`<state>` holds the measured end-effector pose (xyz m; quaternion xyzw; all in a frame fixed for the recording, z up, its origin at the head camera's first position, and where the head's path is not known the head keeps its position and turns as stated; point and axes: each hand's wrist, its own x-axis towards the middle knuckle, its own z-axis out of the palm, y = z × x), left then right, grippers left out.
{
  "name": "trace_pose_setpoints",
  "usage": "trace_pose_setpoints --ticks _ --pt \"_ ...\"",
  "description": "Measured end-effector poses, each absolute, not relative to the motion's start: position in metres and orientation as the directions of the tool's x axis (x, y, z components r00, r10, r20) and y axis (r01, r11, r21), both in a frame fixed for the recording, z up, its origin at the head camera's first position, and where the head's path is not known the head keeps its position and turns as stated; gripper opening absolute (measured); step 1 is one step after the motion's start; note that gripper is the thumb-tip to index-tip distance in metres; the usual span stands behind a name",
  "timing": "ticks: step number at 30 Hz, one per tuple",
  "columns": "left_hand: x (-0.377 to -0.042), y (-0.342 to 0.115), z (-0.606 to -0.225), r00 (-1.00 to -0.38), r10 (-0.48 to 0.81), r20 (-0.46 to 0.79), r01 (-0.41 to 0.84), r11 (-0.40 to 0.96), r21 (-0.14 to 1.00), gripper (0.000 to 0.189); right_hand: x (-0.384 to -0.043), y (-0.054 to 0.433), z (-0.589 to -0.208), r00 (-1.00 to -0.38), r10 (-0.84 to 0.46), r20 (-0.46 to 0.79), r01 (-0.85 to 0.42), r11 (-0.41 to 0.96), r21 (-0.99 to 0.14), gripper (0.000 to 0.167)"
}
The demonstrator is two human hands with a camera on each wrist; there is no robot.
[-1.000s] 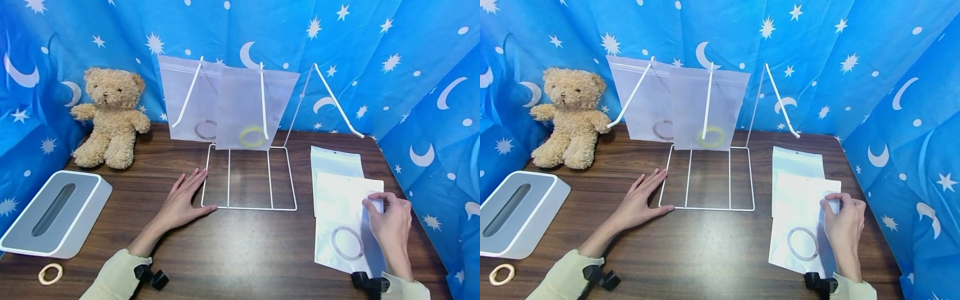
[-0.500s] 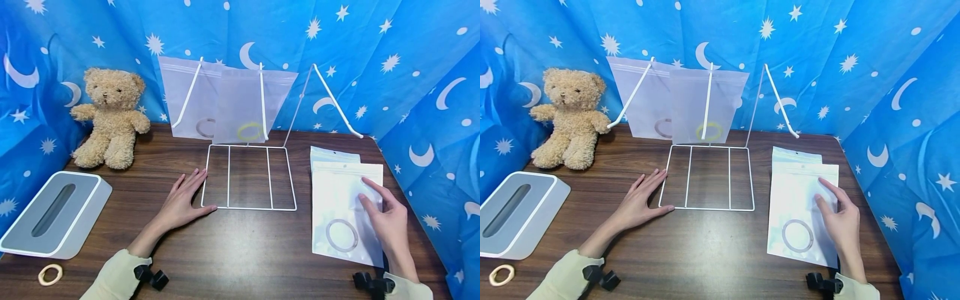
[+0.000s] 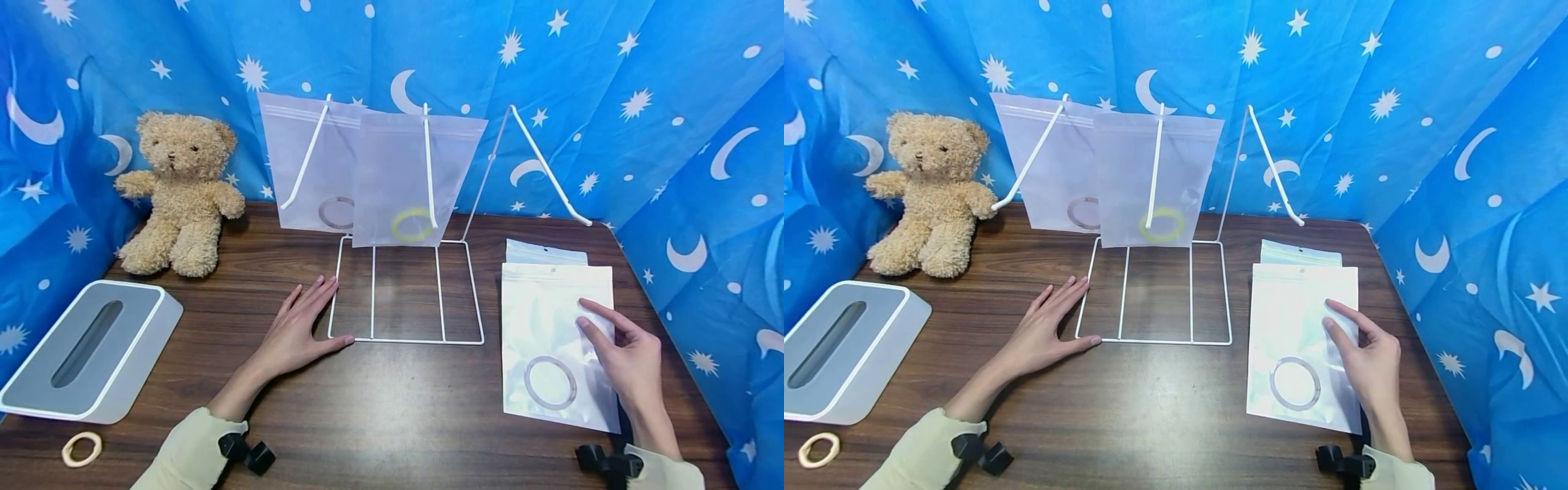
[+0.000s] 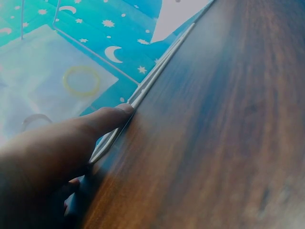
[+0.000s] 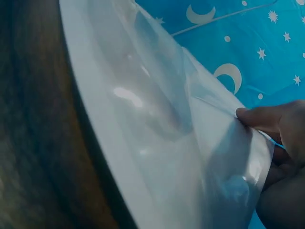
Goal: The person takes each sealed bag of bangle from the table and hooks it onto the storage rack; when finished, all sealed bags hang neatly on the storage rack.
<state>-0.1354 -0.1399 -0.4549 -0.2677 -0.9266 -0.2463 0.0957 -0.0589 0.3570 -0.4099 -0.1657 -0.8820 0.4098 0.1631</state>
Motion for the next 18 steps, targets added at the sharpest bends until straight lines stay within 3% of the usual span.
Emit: trace_pose_setpoints --ticks 9,14,18 --pt "-0.137 -0.142 -0.455 -0.844 0.447 0.296 0.534 0.744 0.401 0.1 -0.06 0.349 -0.399 -0.868 0.394 0.304 -0.04 0.553 -0.832 0.041" --pt "-0.136 -0.141 -0.454 -0.847 0.45 0.284 0.532 0.74 0.412 0.1 -0.052 0.333 -0.372 -0.85 0.423 0.313 -0.154 0.368 -0.917 0.042" --pt "-0.135 -0.14 -0.454 -0.846 0.451 0.285 0.533 0.737 0.416 0.099 -0.042 0.322 -0.347 -0.862 0.334 0.382 -0.317 0.232 -0.919 0.044"
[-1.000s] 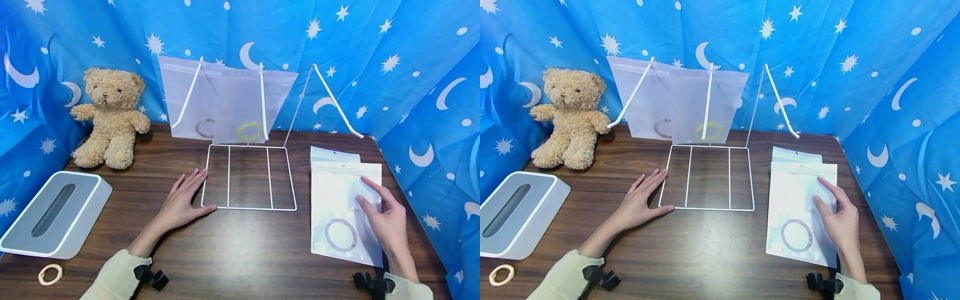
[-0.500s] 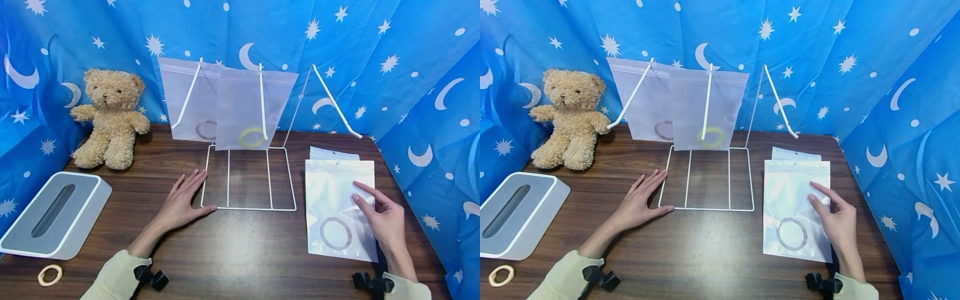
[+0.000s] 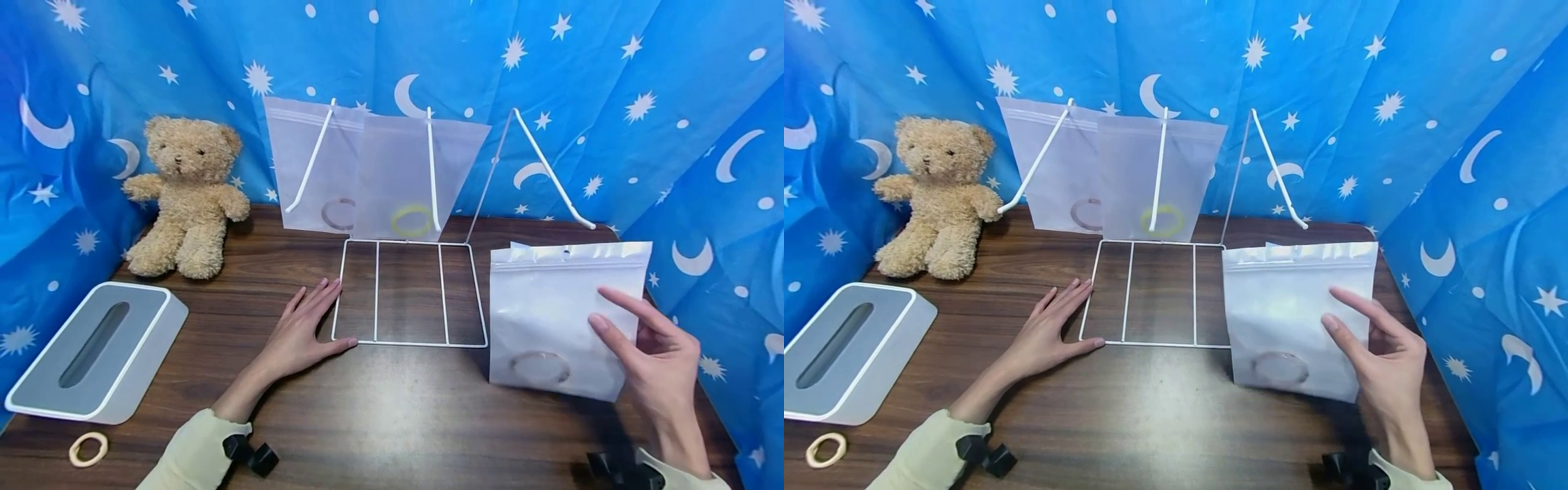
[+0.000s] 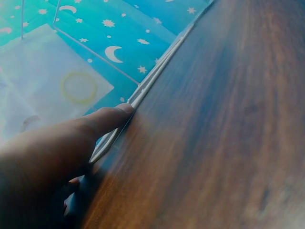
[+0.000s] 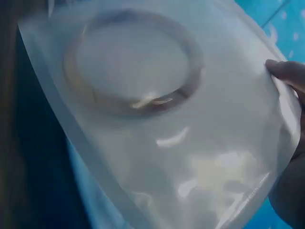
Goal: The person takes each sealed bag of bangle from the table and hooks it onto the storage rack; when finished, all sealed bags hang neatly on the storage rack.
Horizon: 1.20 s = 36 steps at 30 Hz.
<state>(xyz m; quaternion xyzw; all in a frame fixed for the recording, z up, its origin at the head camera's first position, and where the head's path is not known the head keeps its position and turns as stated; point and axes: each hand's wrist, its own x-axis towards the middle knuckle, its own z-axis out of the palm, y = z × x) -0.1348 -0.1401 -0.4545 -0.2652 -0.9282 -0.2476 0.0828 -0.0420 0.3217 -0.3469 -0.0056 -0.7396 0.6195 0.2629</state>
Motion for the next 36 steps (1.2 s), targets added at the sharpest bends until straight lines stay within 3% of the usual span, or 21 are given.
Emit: trace_pose_setpoints --ticks 5,11,36 --pt "-0.135 -0.14 -0.457 -0.841 0.449 0.301 0.539 0.735 0.412 0.099 -0.034 0.307 -0.326 -0.815 0.211 0.54 -0.548 0.027 -0.836 0.045" --pt "-0.135 -0.141 -0.457 -0.839 0.449 0.307 0.542 0.733 0.411 0.099 -0.031 0.292 -0.305 -0.701 0.251 0.667 -0.697 -0.044 -0.716 0.041" --pt "-0.136 -0.141 -0.455 -0.834 0.449 0.322 0.55 0.733 0.401 0.099 -0.039 0.295 -0.308 -0.732 0.243 0.637 -0.663 -0.034 -0.748 0.043"
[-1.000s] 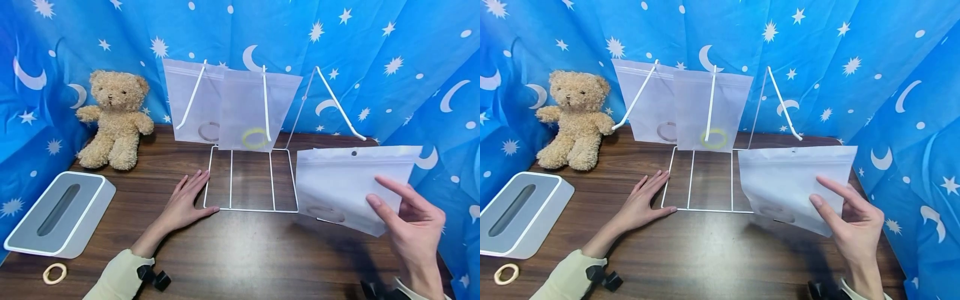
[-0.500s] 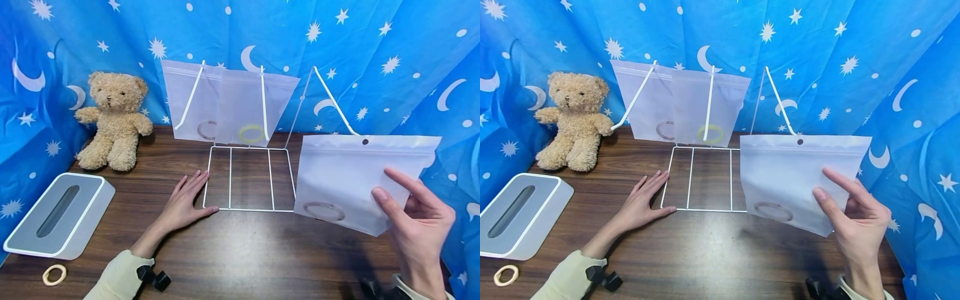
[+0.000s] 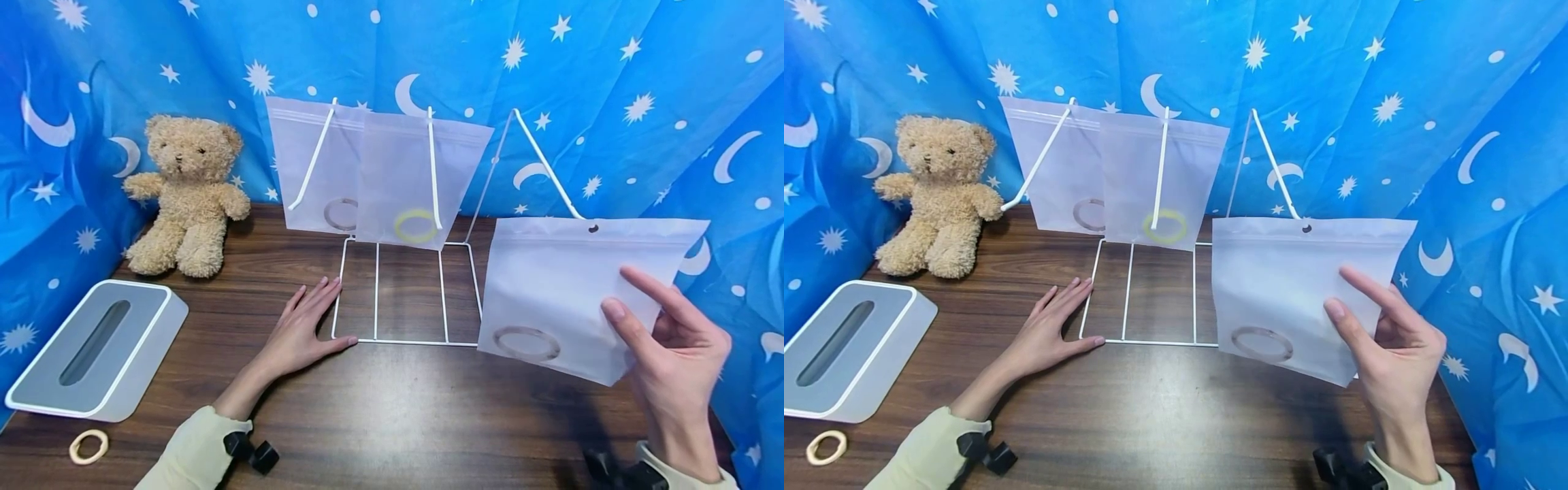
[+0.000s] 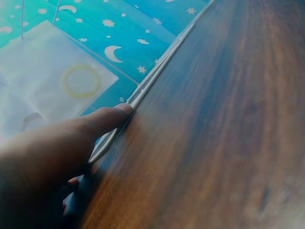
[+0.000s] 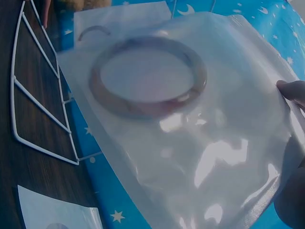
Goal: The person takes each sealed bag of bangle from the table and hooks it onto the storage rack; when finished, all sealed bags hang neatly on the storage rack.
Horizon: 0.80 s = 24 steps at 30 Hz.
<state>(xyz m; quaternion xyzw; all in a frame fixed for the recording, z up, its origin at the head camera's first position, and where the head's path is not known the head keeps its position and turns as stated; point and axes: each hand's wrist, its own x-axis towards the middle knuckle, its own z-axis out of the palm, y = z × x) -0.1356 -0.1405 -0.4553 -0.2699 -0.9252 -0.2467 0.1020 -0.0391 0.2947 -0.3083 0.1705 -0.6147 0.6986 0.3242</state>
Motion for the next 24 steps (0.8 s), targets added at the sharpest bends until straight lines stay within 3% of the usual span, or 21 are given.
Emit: trace_pose_setpoints --ticks 16,24 --pt "-0.1357 -0.1409 -0.4544 -0.84 0.449 0.304 0.541 0.736 0.407 0.098 -0.0436 0.293 -0.3108 -0.744 0.252 0.619 -0.659 -0.116 -0.743 0.044" --pt "-0.1361 -0.1414 -0.4542 -0.841 0.453 0.296 0.541 0.735 0.409 0.097 -0.0423 0.2933 -0.3103 -0.74 0.252 0.624 -0.66 -0.094 -0.745 0.043"
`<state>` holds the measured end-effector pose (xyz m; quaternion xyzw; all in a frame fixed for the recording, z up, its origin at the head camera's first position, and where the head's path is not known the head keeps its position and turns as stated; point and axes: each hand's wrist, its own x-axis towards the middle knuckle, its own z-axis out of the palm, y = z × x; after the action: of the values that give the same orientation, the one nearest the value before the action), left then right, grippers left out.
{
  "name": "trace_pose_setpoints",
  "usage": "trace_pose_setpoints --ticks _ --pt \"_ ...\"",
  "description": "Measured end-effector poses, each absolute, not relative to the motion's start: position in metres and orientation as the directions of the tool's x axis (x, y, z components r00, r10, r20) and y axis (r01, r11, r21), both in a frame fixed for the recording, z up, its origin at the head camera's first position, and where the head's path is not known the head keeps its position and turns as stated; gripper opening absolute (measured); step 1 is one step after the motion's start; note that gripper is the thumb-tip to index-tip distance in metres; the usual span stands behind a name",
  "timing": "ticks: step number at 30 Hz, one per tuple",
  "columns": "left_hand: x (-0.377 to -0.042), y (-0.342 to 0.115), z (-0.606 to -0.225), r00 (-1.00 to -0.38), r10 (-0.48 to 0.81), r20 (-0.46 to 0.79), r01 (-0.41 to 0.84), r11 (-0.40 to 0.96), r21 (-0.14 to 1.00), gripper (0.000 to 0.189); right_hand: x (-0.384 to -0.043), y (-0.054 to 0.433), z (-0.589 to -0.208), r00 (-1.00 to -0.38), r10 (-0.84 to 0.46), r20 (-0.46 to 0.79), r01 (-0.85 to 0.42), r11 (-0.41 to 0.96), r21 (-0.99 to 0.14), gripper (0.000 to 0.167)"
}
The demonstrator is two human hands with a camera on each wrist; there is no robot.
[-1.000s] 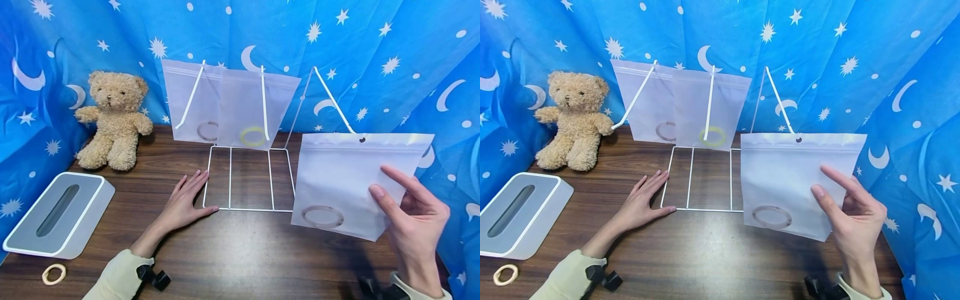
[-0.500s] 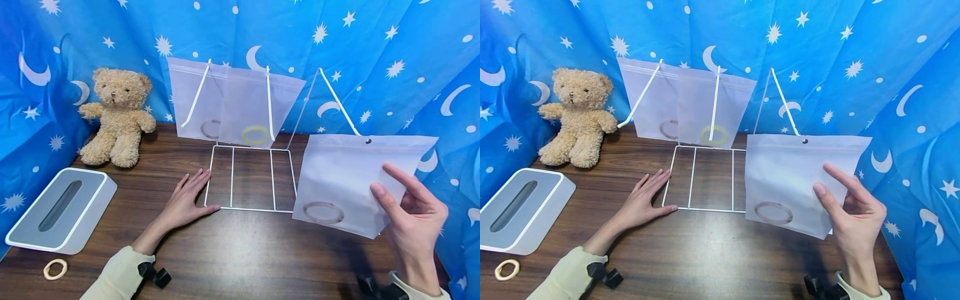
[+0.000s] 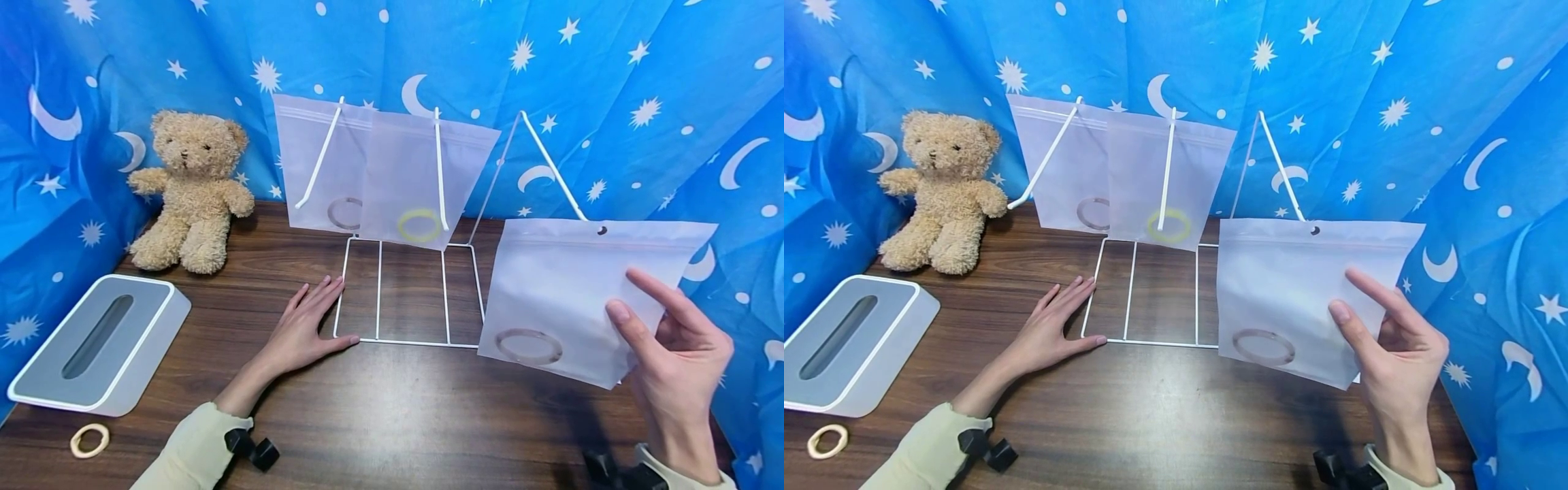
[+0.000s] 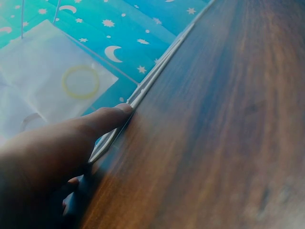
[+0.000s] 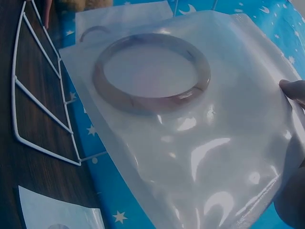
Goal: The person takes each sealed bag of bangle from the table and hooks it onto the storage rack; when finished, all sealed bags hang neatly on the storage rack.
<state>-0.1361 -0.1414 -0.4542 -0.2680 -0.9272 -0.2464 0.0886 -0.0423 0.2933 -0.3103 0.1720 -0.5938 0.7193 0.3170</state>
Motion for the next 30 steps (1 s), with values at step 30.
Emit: trace_pose_setpoints --ticks 30 --pt "-0.135 -0.141 -0.453 -0.84 0.449 0.303 0.54 0.738 0.404 0.098 -0.098 0.287 -0.315 -0.78 0.264 0.567 -0.603 -0.076 -0.794 0.047"
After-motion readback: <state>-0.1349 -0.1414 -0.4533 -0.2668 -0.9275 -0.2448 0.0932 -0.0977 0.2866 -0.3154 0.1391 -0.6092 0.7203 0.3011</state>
